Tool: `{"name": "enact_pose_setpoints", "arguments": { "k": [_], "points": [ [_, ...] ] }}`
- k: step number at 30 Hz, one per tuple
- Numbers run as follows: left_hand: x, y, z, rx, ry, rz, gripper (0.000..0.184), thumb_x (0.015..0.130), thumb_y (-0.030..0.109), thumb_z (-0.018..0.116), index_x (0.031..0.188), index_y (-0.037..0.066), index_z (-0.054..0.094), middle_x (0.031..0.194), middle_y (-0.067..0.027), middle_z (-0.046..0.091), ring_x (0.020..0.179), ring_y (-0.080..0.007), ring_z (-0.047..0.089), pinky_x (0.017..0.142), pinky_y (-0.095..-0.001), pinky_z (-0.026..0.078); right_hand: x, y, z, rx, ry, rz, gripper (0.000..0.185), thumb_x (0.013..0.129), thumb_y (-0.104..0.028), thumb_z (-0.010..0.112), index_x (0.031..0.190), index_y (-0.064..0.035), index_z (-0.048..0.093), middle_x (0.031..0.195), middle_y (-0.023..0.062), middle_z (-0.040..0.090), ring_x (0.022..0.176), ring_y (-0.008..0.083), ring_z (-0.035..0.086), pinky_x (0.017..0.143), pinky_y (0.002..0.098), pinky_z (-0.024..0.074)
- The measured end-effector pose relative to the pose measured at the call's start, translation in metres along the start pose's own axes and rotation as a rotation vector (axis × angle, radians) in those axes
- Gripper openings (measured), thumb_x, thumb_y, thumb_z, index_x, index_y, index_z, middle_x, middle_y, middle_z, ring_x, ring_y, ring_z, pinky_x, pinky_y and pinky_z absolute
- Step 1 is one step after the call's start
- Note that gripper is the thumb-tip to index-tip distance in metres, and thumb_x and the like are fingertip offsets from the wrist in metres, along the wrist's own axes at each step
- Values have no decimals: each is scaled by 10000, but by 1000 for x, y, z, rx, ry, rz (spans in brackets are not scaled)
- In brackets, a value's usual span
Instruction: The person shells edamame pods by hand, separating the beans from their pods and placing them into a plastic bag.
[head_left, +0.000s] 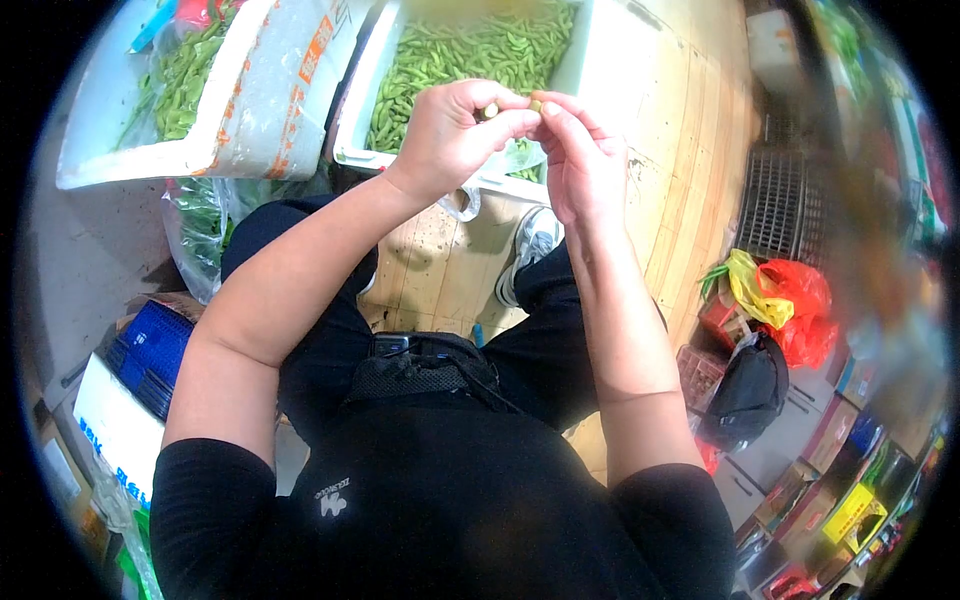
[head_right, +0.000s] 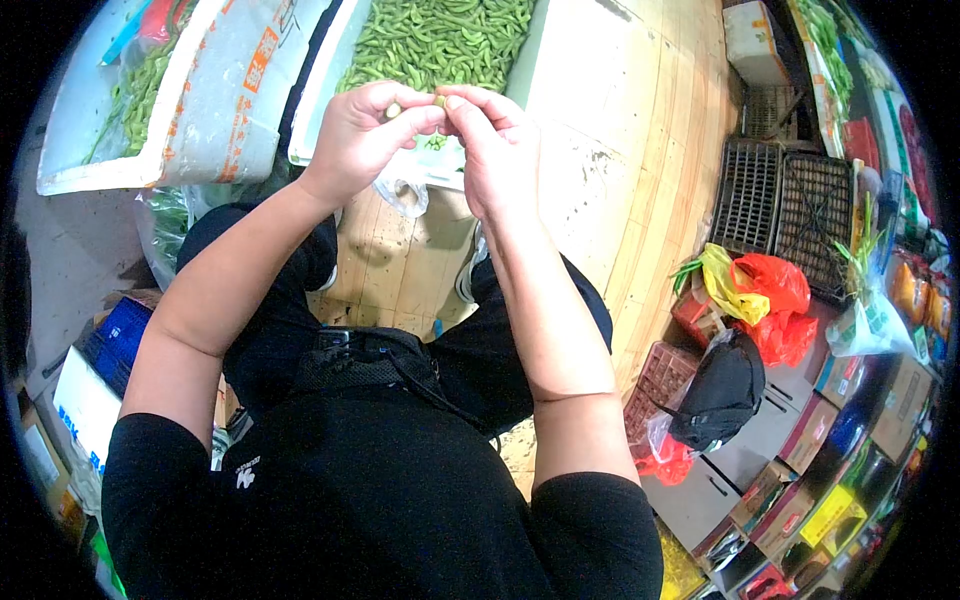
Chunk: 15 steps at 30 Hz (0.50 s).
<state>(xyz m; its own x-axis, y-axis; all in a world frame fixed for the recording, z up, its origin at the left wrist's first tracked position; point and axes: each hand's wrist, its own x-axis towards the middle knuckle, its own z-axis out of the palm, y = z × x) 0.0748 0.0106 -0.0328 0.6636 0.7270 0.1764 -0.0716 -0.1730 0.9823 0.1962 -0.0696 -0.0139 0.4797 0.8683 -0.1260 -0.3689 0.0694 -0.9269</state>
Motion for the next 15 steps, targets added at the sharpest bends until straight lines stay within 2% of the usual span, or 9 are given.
{"name": "enact_pose_setpoints", "arguments": {
  "k": [9,15],
  "points": [
    [5,8,-4,-338,-46,-163,121,831,126,596,884,28,643,807,-40,648,740,-75,602,623,-198,474,0,-1,0,72,-2,41,167,839,-42,553,970,48,603,821,95,625,712,124,584,661,230,476],
    [7,9,-4,-468,-39,-220,182,837,133,592,969,7,607,844,-38,622,743,-71,585,645,-195,486,4,-7,-4,62,-65,41,185,849,-39,542,1003,53,583,855,102,623,724,132,592,674,229,489]
  ]
}}
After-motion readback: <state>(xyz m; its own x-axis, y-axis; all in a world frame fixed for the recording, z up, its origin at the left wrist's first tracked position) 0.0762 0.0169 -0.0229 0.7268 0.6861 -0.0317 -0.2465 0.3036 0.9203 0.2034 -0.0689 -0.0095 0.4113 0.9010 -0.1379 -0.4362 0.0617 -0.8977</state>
